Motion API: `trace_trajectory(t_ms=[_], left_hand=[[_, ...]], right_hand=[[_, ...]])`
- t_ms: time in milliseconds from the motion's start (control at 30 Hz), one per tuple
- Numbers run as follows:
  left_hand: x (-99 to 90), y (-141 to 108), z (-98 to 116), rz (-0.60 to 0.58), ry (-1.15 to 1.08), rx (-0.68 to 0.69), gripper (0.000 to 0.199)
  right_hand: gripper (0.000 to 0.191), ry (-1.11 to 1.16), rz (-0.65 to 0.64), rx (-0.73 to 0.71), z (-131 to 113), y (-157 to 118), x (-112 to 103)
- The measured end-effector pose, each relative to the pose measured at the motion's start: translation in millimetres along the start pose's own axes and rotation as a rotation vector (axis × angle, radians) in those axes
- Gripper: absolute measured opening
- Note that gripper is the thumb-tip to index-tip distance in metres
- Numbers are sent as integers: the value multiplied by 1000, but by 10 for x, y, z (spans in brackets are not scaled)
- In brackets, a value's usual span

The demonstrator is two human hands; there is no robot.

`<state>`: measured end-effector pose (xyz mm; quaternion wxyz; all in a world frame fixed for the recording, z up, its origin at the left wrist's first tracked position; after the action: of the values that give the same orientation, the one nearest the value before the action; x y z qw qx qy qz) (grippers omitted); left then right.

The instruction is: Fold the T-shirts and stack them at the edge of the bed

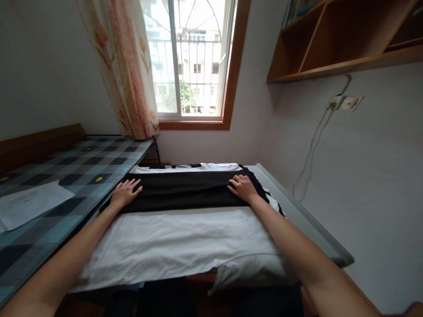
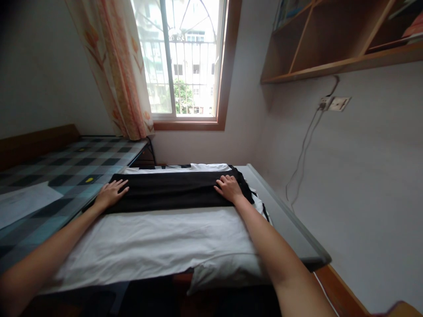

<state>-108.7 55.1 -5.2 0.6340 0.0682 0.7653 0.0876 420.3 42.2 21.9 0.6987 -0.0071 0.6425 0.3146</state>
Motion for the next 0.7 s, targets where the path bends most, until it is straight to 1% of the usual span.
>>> trace_trajectory(t_ms=[67,133,167,300,367,400,467,600,667,700], left_hand=[[1,1,3,-4,4,-2,59],[-6,-1,5,1,10,0,58],[-13,-4,6,3,14,2,58],[-64,-19,37,8,44,5,55],[-120,-20,105,55,59,-9,50],[-158,-16,164,93,59,-4,47],[-252,6,340,178,32,51,40],[-426,113,832,306,-122,244,36],[-444,176,1050,339,-191,326,39],[-426,202,1133,336,-215,362,41]], right_hand=[[41,16,28,222,127,-101,51],[41,38,36,352,182,-150,106],[40,45,36,374,188,-156,132],[35,60,44,384,174,-128,202],[35,68,48,390,175,-120,219],[35,71,50,390,177,-120,224],[35,74,56,390,182,-124,230],[34,76,55,396,182,-132,228],[33,77,52,399,181,-134,227],[33,77,53,400,182,-135,227]])
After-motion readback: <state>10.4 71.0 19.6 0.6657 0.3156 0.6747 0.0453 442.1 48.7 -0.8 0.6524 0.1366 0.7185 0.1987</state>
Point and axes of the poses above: each hand's wrist, its own y-axis towards the middle knuckle, its own x-axis out of the palm, z = x × y, the point moved 1 cm from there along y, towards the middle knuckle, and after that the axes turned 6 degrees about y, right-handed, at the moved point
